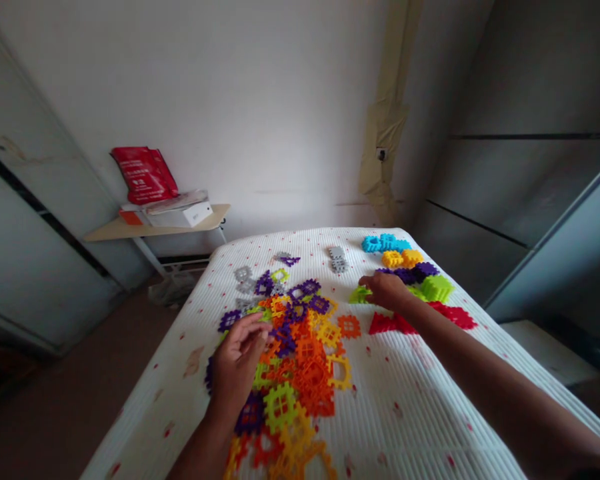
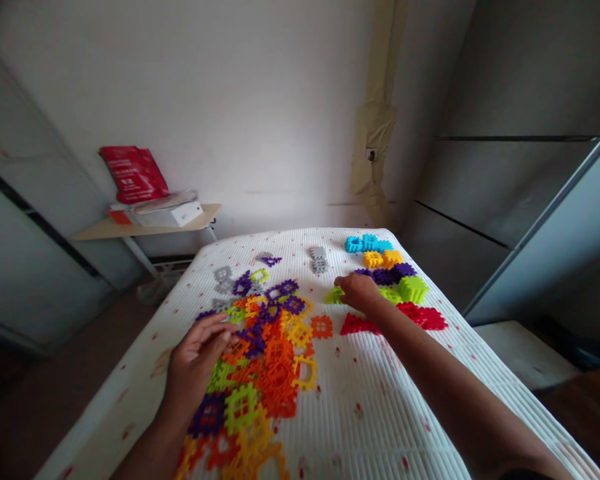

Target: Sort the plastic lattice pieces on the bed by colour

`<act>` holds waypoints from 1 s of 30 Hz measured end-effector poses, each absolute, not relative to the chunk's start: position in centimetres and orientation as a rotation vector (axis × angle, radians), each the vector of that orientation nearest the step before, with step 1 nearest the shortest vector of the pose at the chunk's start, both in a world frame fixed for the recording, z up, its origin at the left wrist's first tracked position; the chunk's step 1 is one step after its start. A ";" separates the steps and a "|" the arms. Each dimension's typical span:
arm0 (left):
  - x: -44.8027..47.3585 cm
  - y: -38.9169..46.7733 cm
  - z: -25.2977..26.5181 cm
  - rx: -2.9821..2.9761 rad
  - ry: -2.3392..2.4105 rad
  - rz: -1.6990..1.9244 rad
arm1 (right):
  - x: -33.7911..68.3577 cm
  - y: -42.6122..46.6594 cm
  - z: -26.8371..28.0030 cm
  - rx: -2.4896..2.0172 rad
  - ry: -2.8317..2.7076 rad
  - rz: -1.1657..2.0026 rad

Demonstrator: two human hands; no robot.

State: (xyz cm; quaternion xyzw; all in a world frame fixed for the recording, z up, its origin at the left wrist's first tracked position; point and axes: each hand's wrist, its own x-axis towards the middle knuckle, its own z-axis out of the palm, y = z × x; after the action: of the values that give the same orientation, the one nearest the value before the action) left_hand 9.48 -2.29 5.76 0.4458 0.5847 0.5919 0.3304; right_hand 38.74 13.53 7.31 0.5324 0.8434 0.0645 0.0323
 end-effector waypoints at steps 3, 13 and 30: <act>9.4 -2.5 6.6 1.203 1.535 1.538 | 38.7 13.2 8.1 1.648 2.569 0.220; 6.5 8.4 11.7 2.019 2.074 0.689 | 35.4 3.7 7.8 1.326 3.207 0.151; 8.4 18.6 5.3 1.894 2.446 0.121 | 34.9 -1.2 -0.2 0.918 3.562 0.195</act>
State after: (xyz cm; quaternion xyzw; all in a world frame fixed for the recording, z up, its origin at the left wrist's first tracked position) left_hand 8.36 18.58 5.29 0.6117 0.7898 0.0391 0.0227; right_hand 34.87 -1.18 -0.17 0.2401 0.9317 0.0510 -0.2676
